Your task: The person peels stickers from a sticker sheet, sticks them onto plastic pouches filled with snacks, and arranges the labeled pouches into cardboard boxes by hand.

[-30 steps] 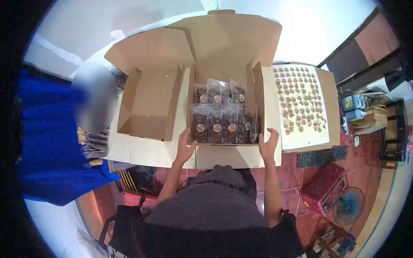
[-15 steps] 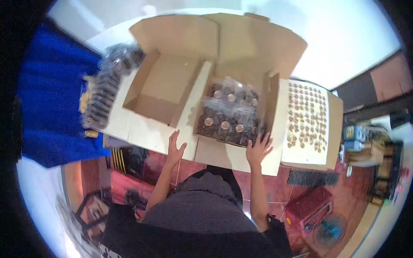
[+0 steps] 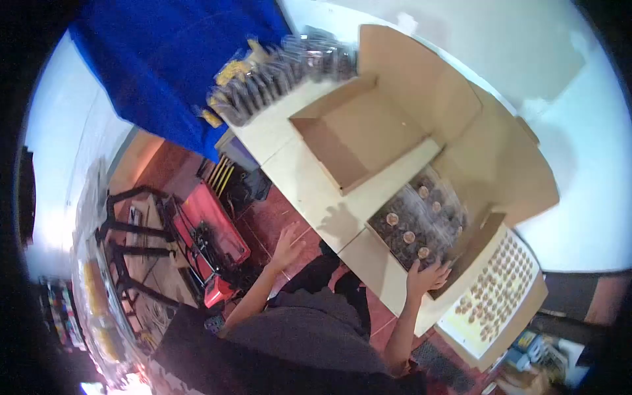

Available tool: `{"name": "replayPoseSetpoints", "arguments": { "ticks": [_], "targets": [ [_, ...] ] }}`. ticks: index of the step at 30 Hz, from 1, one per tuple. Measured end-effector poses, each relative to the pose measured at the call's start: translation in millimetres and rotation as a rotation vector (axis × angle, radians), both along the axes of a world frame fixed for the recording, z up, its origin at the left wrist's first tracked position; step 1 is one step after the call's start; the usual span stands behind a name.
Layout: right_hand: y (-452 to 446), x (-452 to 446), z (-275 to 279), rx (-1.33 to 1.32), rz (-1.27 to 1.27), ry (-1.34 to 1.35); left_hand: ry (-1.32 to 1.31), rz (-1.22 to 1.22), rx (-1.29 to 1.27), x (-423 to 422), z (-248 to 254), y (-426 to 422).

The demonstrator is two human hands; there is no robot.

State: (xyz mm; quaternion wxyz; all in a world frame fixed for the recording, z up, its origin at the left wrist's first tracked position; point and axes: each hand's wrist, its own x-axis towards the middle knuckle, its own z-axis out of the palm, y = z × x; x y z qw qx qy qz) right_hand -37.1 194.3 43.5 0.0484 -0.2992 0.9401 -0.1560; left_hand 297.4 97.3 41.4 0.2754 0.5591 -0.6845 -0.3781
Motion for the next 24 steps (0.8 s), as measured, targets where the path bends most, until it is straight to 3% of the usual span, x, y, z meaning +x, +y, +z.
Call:
{"name": "replayPoseSetpoints", "arguments": {
  "ticks": [7,9,10,13,14,16,20,21,24],
  "targets": [
    [-101.5,56.5,18.1,-0.255,0.426,-0.047,0.132,0.084,-0.038,27.3,-0.7,-40.8],
    [-134.8,80.6,21.3,-0.318,0.593,-0.077,0.023,0.027,-0.166,43.0,-10.1,-66.4],
    [-149.0,93.3,23.1,-0.32,0.595,-0.067,0.032,0.028,-0.171,49.9,-9.7,-81.2],
    [-203.7,129.1,24.3,-0.341,0.664,-0.138,0.13,0.147,0.136,70.2,-13.7,-145.6],
    [-221.0,140.2,21.1,-0.358,0.674,-0.184,0.136,0.136,0.124,76.9,-17.6,-168.4],
    [-265.2,162.6,18.2,-0.394,0.671,-0.218,-0.166,0.066,0.002,92.9,-29.4,-223.6],
    [-337.3,190.6,6.7,-0.326,0.678,-0.31,-0.061,0.029,-0.03,100.1,-38.1,-314.7],
    [-353.2,198.0,4.3,-0.329,0.701,-0.335,-0.004,-0.027,-0.135,100.3,-36.7,-332.6],
    [-403.0,218.4,38.5,-0.288,0.697,-0.335,0.066,-0.08,-0.107,90.0,-13.3,-367.5]
  ]
}}
